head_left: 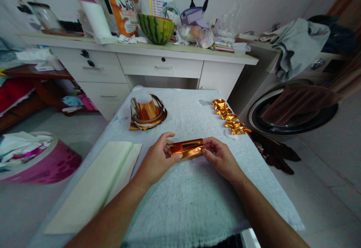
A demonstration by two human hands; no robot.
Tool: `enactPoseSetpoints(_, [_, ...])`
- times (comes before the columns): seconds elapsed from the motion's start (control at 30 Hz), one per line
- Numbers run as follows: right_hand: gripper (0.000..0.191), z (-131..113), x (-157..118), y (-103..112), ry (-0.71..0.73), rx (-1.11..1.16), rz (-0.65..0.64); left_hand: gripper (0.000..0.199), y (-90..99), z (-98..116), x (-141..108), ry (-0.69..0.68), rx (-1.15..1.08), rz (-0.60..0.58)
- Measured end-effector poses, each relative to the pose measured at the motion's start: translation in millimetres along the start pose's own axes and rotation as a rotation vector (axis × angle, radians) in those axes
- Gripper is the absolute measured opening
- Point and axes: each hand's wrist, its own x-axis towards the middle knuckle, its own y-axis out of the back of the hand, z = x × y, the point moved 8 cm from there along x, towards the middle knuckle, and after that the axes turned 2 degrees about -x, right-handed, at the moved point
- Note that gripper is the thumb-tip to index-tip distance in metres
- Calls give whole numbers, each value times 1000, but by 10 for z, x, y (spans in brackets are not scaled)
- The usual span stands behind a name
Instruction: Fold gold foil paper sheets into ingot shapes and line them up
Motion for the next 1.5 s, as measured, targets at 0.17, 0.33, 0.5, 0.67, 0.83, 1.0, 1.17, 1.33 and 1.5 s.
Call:
enactPoseSetpoints(0.17, [17,-6,-1,14,17,22,5,52,-103,-4,-19,44,-115,-154])
enactPoseSetpoints(0.33, [32,-68,-8,64,103,-60,23,44,-113,-28,-3,77,-262,-164])
enactPoseSetpoints(0.5, [36,-166,-20,47,170,-139,-23,34,-131,-68,-1,101,-385,-141])
enactPoseSetpoints(0.67, [21,-214,-30,12,149,48,-71,25,-186,-63,-31,107,-359,-173])
enactPoseSetpoints(0.83, [22,-129,-28,18,27,159,-49,21,-238,57,-65,59,-313,-260])
enactPoseSetpoints(1.0, [24,-109,-35,21,12,140,-50,38,-236,171,-123,8,-406,-353])
enactPoseSetpoints(1.17, [24,-135,-50,-9,45,55,-64,48,-184,182,-152,9,-443,-370])
enactPoseSetpoints(1.33, [22,-193,-48,-57,88,-60,-51,52,-218,226,-154,-56,-252,-384])
enactPoseSetpoints(1.5, [18,-227,-52,-81,155,-166,-39,31,-281,227,-116,-102,-25,-313])
